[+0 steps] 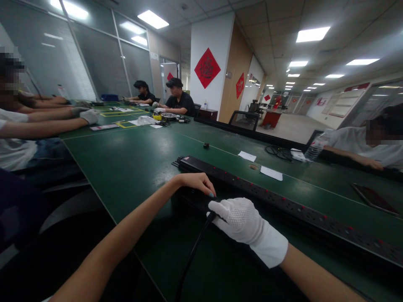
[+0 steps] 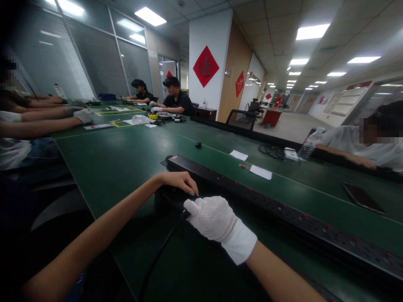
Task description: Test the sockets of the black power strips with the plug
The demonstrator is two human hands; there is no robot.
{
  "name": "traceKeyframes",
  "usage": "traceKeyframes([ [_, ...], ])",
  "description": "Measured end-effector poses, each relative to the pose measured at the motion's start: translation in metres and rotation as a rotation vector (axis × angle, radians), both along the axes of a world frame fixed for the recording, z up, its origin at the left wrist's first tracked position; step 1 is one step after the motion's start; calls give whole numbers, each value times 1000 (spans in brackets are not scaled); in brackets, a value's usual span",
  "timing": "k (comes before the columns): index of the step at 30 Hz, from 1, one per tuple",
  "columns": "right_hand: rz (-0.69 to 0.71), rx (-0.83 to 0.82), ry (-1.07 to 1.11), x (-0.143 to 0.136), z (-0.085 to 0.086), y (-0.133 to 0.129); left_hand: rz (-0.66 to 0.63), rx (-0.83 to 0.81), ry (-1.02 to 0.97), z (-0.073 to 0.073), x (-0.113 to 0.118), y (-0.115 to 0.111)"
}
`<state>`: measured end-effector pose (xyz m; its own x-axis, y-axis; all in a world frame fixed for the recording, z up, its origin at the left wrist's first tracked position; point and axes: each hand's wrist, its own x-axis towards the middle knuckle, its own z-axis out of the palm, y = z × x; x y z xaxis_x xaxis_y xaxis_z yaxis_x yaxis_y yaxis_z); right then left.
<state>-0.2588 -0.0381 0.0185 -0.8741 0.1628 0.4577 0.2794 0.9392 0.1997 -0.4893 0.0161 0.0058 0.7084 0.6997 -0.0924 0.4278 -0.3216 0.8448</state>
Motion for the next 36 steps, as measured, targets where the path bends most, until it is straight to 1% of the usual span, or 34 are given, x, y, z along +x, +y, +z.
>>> traceKeyframes([
  [2,33,109,-53,0,0,-1,3,0,11,1,1,0],
  [5,64,164,-94,-1,0,-4,21,-2,29,1,2,-1],
  [9,147,171,-183,-3,-1,-11,31,-6,45,1,3,-2],
  [16,169,106,-245,-5,3,-14,28,-6,52,1,3,-2],
  [20,166,87,-204,-5,6,-14,34,-3,56,1,3,-2],
  [25,182,56,-141,-3,3,-11,40,4,56,1,3,-3],
  [32,215,89,-46,-2,-2,-9,54,-6,33,4,3,-3],
  [36,206,115,-17,-3,-4,-9,68,-23,3,4,3,-3],
])
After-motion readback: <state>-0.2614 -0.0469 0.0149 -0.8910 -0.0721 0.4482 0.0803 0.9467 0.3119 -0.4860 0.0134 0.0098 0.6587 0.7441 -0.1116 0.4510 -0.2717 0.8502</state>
